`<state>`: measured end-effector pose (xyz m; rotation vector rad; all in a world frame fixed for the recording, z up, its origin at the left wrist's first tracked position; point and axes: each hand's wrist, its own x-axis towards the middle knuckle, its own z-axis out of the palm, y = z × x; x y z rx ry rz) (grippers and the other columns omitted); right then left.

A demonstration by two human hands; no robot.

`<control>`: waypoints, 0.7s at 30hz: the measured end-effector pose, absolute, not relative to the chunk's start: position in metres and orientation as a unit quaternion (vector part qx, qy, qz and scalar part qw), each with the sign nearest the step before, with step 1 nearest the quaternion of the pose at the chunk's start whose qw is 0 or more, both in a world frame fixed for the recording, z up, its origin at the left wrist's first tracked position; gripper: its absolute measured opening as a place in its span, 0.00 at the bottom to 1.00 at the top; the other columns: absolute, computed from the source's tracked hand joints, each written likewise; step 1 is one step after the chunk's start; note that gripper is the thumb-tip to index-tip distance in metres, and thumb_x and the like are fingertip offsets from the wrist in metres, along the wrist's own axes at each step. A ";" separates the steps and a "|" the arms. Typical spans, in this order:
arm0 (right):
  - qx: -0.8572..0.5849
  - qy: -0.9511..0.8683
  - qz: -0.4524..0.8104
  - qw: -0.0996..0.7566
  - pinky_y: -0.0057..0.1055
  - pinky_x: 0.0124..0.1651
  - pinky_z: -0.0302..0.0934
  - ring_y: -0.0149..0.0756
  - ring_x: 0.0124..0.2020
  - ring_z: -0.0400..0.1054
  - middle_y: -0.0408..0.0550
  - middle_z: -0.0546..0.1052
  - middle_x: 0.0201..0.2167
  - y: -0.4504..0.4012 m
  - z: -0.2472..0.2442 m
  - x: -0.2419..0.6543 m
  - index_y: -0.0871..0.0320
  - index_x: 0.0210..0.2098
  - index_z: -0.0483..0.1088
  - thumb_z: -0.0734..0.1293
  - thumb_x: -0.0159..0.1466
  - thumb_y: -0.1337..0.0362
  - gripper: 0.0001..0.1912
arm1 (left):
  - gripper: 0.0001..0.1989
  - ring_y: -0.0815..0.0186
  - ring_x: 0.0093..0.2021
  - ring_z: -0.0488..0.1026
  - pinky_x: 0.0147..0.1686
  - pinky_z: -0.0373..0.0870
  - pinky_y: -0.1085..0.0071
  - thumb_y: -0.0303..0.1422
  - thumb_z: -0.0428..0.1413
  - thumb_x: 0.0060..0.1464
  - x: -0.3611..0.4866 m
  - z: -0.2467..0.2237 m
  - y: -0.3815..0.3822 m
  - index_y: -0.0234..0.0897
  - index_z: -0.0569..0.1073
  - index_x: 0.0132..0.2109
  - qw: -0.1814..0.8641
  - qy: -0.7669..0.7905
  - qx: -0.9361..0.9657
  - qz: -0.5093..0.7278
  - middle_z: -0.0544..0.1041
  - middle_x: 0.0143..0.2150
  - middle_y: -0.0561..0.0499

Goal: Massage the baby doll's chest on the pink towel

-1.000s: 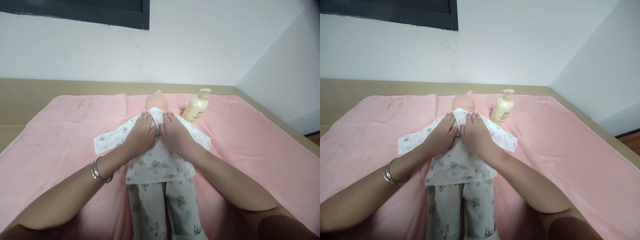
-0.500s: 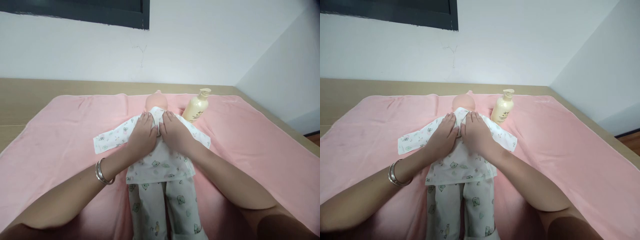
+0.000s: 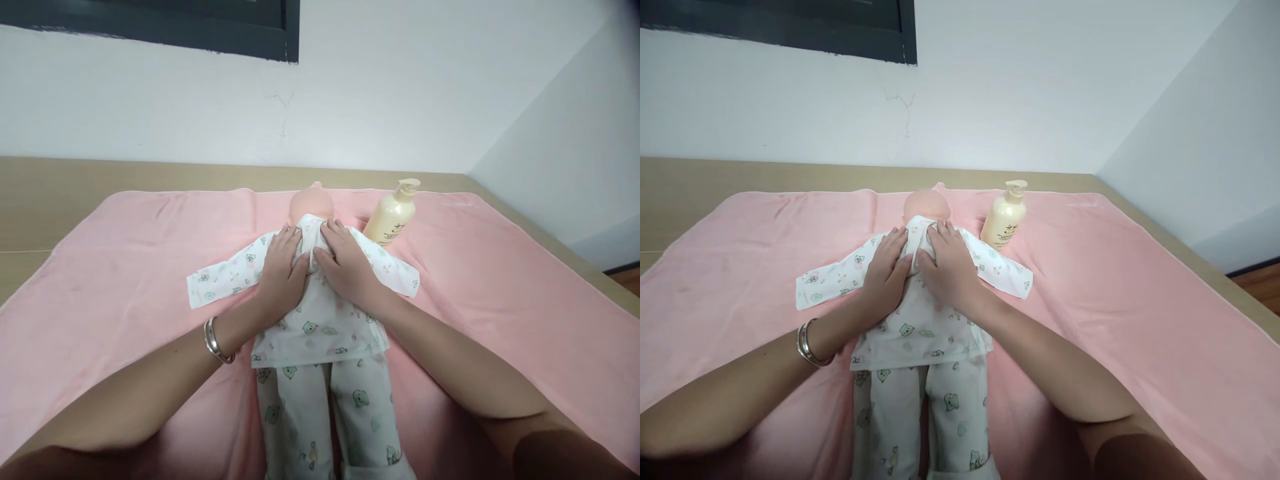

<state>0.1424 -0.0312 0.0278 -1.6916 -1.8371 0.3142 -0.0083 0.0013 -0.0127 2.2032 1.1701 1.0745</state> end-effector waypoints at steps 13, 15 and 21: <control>-0.620 -0.746 0.065 0.234 0.58 0.70 0.46 0.53 0.71 0.47 0.64 0.59 0.68 -0.047 0.037 0.135 0.68 0.63 0.61 0.51 0.70 0.58 0.28 | 0.27 0.55 0.72 0.54 0.71 0.50 0.48 0.38 0.44 0.62 -0.009 -0.013 -0.002 0.28 0.64 0.64 0.245 0.465 0.750 0.401 0.61 0.69 0.39; -0.613 -0.735 0.059 0.282 0.56 0.70 0.47 0.50 0.72 0.45 0.61 0.57 0.69 -0.048 0.039 0.137 0.65 0.64 0.60 0.52 0.70 0.57 0.28 | 0.27 0.55 0.72 0.53 0.71 0.49 0.48 0.39 0.44 0.63 -0.010 -0.013 -0.002 0.29 0.64 0.64 0.246 0.465 0.750 0.401 0.60 0.70 0.39; -0.592 -0.746 0.037 0.302 0.60 0.70 0.45 0.51 0.73 0.43 0.61 0.57 0.69 -0.041 0.030 0.140 0.65 0.64 0.60 0.53 0.69 0.59 0.27 | 0.26 0.56 0.71 0.54 0.71 0.50 0.48 0.37 0.44 0.63 -0.010 -0.015 -0.002 0.31 0.64 0.64 0.238 0.459 0.754 0.406 0.61 0.69 0.41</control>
